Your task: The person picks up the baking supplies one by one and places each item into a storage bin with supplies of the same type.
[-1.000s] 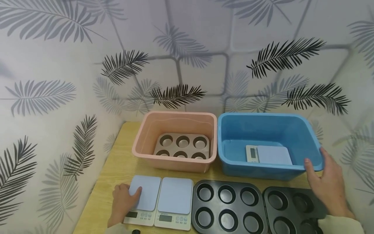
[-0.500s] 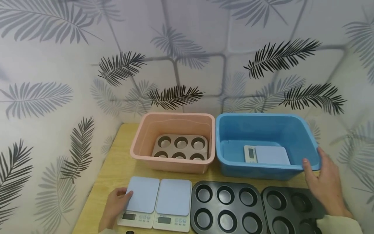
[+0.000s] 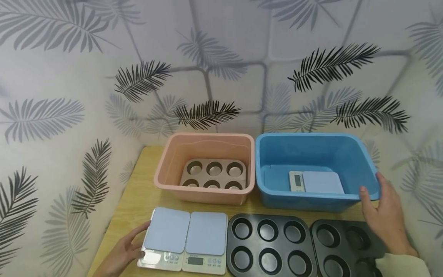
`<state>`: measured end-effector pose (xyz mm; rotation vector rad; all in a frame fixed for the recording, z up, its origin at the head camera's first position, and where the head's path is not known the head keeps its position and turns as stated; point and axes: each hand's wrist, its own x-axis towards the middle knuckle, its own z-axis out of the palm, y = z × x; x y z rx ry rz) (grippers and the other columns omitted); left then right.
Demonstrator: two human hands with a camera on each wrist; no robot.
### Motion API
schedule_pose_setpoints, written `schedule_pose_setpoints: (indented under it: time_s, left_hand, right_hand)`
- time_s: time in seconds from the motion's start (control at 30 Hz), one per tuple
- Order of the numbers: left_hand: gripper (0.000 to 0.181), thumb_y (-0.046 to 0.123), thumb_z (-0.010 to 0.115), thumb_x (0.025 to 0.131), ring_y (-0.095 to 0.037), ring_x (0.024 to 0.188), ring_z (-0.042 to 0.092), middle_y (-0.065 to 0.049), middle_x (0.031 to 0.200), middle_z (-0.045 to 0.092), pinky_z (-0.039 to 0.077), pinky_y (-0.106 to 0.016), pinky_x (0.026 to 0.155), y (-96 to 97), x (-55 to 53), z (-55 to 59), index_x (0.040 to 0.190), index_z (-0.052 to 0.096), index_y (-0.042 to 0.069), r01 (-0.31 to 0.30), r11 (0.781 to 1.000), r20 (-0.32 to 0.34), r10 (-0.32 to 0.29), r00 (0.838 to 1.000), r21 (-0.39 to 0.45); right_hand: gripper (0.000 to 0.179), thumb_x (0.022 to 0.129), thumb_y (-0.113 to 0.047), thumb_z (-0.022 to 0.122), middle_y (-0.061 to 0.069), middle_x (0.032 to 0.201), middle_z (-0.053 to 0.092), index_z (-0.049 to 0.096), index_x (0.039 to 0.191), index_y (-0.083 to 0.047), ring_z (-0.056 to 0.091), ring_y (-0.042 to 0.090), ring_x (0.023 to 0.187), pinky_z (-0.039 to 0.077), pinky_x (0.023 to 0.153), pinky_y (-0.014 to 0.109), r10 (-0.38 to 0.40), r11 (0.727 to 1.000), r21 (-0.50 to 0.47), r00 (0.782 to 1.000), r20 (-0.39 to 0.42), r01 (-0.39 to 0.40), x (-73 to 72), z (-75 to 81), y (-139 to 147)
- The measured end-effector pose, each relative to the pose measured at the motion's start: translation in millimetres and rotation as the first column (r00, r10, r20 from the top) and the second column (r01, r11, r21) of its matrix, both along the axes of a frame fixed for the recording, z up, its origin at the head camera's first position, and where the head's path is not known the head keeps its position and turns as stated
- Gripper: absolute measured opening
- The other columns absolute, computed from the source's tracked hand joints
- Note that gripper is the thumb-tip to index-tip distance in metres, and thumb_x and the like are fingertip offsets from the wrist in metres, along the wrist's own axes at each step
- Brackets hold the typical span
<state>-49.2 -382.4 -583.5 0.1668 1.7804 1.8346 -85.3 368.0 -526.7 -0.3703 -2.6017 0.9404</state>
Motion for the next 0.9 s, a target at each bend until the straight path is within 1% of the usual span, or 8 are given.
schedule_pose_setpoints:
  time_s: [0.1,0.3,0.37,0.47,0.53,0.63,0.73,0.9]
  left_hand:
    - [0.09,-0.011,0.057,0.103,-0.011,0.132,0.069,0.025,0.153,0.057,0.061,-0.032,0.105,-1.6,1.4,-1.6,0.177,0.014,0.016,0.023,0.999,0.027,-0.025,0.999,0.04]
    - [0.09,-0.006,0.059,0.103,-0.007,0.123,0.069,0.013,0.142,0.069,0.061,-0.031,0.098,-4.0,3.8,-3.8,0.177,0.018,0.026,-0.008,1.0,0.097,0.009,0.995,-0.017]
    - [0.091,-0.006,0.059,0.104,-0.006,0.123,0.068,0.014,0.142,0.067,0.062,-0.034,0.1,-6.7,5.4,-6.0,0.177,0.019,0.031,-0.02,1.0,0.144,0.023,0.989,-0.02]
    - [0.089,-0.003,0.058,0.106,-0.002,0.127,0.067,0.02,0.141,0.063,0.062,-0.037,0.106,-13.0,9.4,-8.0,0.172,0.026,0.047,-0.057,0.998,0.225,0.055,0.973,0.001]
    - [0.088,-0.002,0.055,0.108,0.003,0.131,0.064,0.027,0.141,0.059,0.06,-0.037,0.11,-19.3,12.4,-7.1,0.168,0.025,0.055,-0.072,0.996,0.24,0.059,0.969,0.048]
    - [0.088,-0.005,0.048,0.109,0.005,0.135,0.062,0.032,0.143,0.059,0.058,-0.034,0.113,-30.3,15.8,-2.3,0.163,0.03,0.062,-0.062,0.986,0.191,0.031,0.981,0.157]
    - [0.089,-0.011,0.038,0.109,0.0,0.139,0.061,0.026,0.149,0.059,0.059,-0.036,0.113,-41.2,18.3,4.4,0.161,0.036,0.06,-0.012,0.954,0.12,-0.025,0.992,0.298]
    - [0.09,-0.015,0.028,0.108,-0.009,0.141,0.062,0.018,0.153,0.058,0.06,-0.039,0.111,-50.0,21.3,20.7,0.166,0.037,0.053,0.011,0.91,0.062,-0.04,0.997,0.414]
  right_hand:
    - [0.071,0.115,-0.032,0.046,0.045,0.162,0.035,0.02,0.172,0.002,0.035,0.068,0.145,0.025,0.122,0.084,-0.001,1.0,0.003,1.0,0.007,0.001,0.7,1.7,-1.2]
    - [0.072,0.116,-0.032,0.044,0.045,0.166,0.03,0.017,0.173,0.002,0.032,0.068,0.148,0.023,0.123,0.084,-0.006,1.0,0.001,0.999,0.037,0.006,0.4,4.4,-2.2]
    - [0.072,0.116,-0.032,0.044,0.045,0.166,0.03,0.016,0.173,0.002,0.031,0.068,0.148,0.024,0.123,0.084,-0.006,1.0,0.0,0.999,0.045,0.006,0.4,4.1,-2.3]
    - [0.072,0.116,-0.032,0.044,0.045,0.165,0.03,0.016,0.173,0.001,0.032,0.068,0.148,0.024,0.122,0.085,0.002,1.0,-0.005,0.999,0.049,-0.001,0.8,2.7,-2.2]
    - [0.072,0.116,-0.032,0.044,0.045,0.165,0.031,0.016,0.174,0.0,0.033,0.068,0.147,0.025,0.12,0.085,0.009,1.0,-0.008,0.999,0.046,-0.009,1.3,1.6,-1.7]
    - [0.072,0.116,-0.032,0.043,0.045,0.166,0.029,0.014,0.174,-0.001,0.032,0.069,0.148,0.024,0.12,0.086,0.02,1.0,-0.021,0.999,0.049,-0.019,1.2,1.1,-1.0]
    - [0.072,0.116,-0.032,0.042,0.045,0.168,0.026,0.012,0.175,-0.002,0.031,0.07,0.149,0.023,0.12,0.088,0.031,0.999,-0.036,0.998,0.059,-0.028,1.5,1.6,-0.5]
    - [0.072,0.117,-0.03,0.041,0.045,0.169,0.024,0.01,0.175,-0.002,0.029,0.07,0.15,0.021,0.121,0.088,0.041,0.998,-0.047,0.997,0.06,-0.039,0.9,0.2,0.8]
